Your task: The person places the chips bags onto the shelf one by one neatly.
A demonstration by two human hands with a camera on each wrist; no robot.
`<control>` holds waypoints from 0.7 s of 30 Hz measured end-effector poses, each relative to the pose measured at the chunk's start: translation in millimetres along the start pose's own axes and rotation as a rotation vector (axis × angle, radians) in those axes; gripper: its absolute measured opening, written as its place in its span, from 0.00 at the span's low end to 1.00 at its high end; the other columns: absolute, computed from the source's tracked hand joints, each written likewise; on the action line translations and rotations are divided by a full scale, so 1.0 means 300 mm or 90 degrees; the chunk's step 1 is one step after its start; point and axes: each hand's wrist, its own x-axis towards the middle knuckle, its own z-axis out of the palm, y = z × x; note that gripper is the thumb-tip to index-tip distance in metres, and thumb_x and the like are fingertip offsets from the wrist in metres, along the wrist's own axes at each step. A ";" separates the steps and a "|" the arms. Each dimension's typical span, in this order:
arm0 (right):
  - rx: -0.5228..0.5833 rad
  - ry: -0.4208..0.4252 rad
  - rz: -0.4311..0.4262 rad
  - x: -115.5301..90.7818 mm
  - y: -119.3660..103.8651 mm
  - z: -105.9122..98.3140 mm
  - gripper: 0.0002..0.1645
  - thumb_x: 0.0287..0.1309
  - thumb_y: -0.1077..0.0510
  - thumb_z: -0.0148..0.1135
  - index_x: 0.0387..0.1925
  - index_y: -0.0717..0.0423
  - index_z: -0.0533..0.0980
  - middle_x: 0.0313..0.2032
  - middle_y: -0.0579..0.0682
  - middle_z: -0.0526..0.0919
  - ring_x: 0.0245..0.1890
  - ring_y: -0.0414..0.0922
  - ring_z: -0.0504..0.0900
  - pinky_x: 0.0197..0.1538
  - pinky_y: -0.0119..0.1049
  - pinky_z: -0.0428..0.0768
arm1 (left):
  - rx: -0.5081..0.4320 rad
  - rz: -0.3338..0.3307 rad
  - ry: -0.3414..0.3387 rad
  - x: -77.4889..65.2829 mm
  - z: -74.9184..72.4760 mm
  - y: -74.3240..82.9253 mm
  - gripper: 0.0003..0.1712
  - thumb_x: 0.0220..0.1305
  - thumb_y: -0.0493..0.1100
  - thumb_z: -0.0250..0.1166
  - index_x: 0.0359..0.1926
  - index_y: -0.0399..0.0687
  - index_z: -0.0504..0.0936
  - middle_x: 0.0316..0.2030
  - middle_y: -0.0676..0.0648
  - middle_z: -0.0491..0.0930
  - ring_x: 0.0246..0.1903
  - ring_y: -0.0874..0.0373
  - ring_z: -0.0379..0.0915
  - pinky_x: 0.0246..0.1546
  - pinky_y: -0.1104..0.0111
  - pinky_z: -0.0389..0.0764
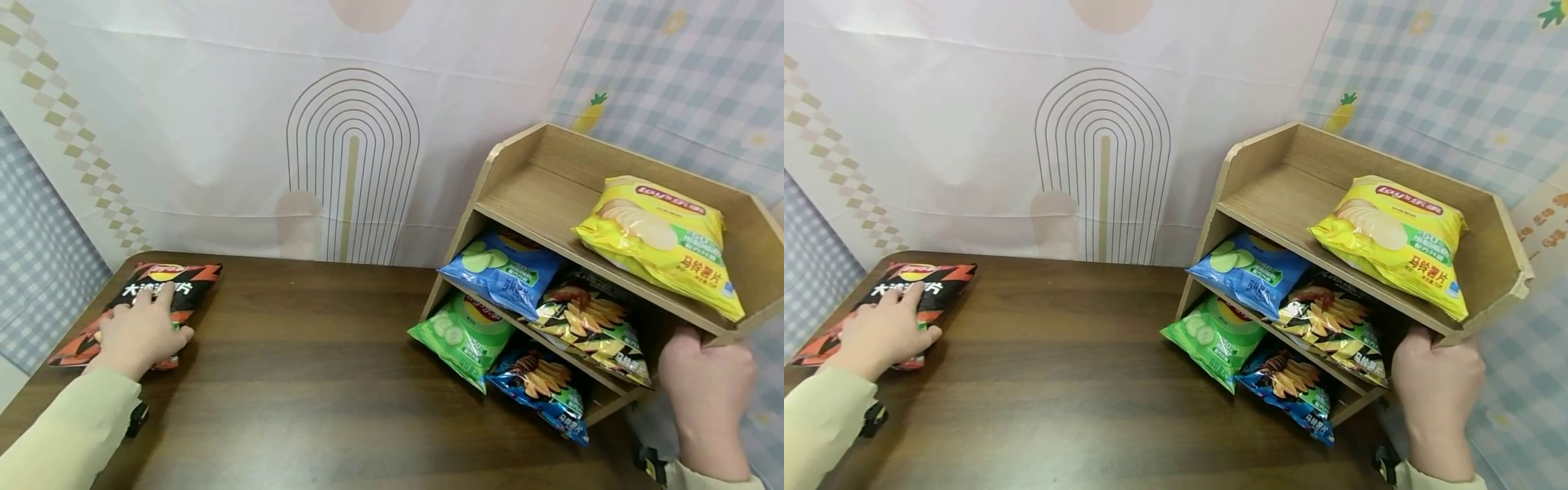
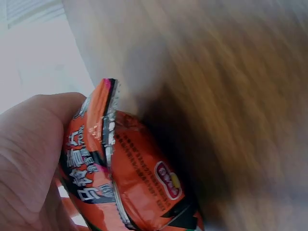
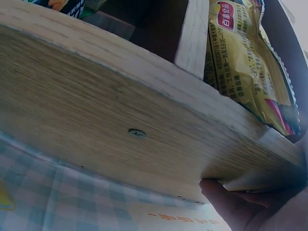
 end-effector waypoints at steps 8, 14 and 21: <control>-0.008 0.006 -0.022 -0.001 0.005 0.000 0.21 0.57 0.59 0.44 0.34 0.77 0.73 0.35 0.83 0.72 0.34 0.80 0.67 0.28 0.67 0.58 | 0.003 0.002 -0.019 -0.009 0.004 0.054 0.55 0.53 0.58 0.68 0.71 0.35 0.50 0.60 0.20 0.52 0.48 0.13 0.52 0.39 0.25 0.57; -0.008 0.005 -0.020 -0.001 0.007 -0.001 0.21 0.56 0.59 0.44 0.32 0.78 0.72 0.34 0.83 0.72 0.32 0.80 0.66 0.27 0.67 0.58 | 0.008 0.016 -0.026 -0.025 0.015 0.099 0.55 0.53 0.58 0.68 0.71 0.35 0.51 0.62 0.21 0.52 0.50 0.14 0.53 0.42 0.25 0.57; 0.000 -0.003 -0.006 -0.002 0.008 0.000 0.22 0.56 0.59 0.44 0.34 0.78 0.73 0.35 0.83 0.72 0.33 0.80 0.68 0.27 0.67 0.58 | 0.019 0.058 -0.034 -0.048 0.016 0.163 0.53 0.54 0.58 0.68 0.71 0.37 0.53 0.61 0.23 0.56 0.49 0.16 0.57 0.41 0.28 0.61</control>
